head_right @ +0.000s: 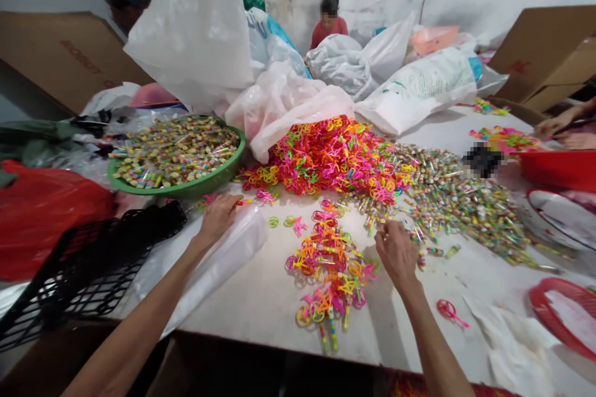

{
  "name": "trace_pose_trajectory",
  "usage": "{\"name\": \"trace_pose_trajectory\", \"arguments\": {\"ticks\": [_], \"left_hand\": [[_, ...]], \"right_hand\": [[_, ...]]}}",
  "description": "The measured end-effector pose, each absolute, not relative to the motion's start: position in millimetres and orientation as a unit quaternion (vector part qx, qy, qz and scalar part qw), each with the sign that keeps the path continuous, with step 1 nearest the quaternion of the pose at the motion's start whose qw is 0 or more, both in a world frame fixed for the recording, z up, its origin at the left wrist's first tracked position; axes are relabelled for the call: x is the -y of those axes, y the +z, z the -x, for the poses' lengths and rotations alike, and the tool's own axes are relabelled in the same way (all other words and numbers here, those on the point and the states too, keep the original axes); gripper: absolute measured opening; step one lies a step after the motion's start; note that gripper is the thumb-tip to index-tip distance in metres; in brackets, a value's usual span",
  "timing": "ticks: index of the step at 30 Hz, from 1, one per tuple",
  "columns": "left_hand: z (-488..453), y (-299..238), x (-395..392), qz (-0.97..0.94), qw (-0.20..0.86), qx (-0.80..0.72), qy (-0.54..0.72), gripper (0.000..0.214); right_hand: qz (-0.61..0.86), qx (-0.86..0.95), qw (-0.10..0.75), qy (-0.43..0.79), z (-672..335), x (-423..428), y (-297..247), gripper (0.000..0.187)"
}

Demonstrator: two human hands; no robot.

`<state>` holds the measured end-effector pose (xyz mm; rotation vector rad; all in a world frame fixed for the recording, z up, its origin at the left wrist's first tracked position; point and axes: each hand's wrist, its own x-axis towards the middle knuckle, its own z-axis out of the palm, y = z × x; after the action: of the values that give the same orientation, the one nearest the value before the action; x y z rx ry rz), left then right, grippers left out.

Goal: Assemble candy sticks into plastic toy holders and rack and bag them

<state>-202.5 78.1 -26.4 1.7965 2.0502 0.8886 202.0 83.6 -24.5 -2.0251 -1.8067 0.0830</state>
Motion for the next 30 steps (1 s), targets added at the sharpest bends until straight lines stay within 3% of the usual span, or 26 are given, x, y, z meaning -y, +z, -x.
{"name": "trace_pose_trajectory", "arguments": {"ticks": [3, 5, 8, 10, 12, 22, 30], "left_hand": [[188, -21, -68, -0.549, 0.190, -0.707, 0.403, 0.038], [171, -15, -57, -0.499, 0.282, -0.681, 0.457, 0.037], [140, -5, -36, -0.422, 0.505, -0.578, 0.483, 0.029], [119, 0, -23, -0.357, 0.622, -0.505, 0.480, 0.023], [102, 3, -13, -0.332, 0.671, -0.472, 0.466, 0.018], [69, 2, 2, -0.329, 0.732, -0.416, 0.428, 0.026], [66, 2, 4, -0.369, 0.746, -0.396, 0.388, 0.021]], "right_hand": [[0.676, 0.498, 0.477, 0.258, -184, -66, -6, 0.019], [0.592, 0.406, 0.546, 0.431, -161, -49, 9, 0.023], [0.501, 0.347, 0.513, 0.604, -121, -27, 24, 0.022], [0.474, 0.330, 0.499, 0.646, -99, -18, 24, 0.023], [0.466, 0.326, 0.508, 0.647, -87, -13, 18, 0.024], [0.465, 0.339, 0.477, 0.664, -101, 4, 1, 0.020], [0.446, 0.350, 0.419, 0.709, -115, 2, 5, 0.021]]}}
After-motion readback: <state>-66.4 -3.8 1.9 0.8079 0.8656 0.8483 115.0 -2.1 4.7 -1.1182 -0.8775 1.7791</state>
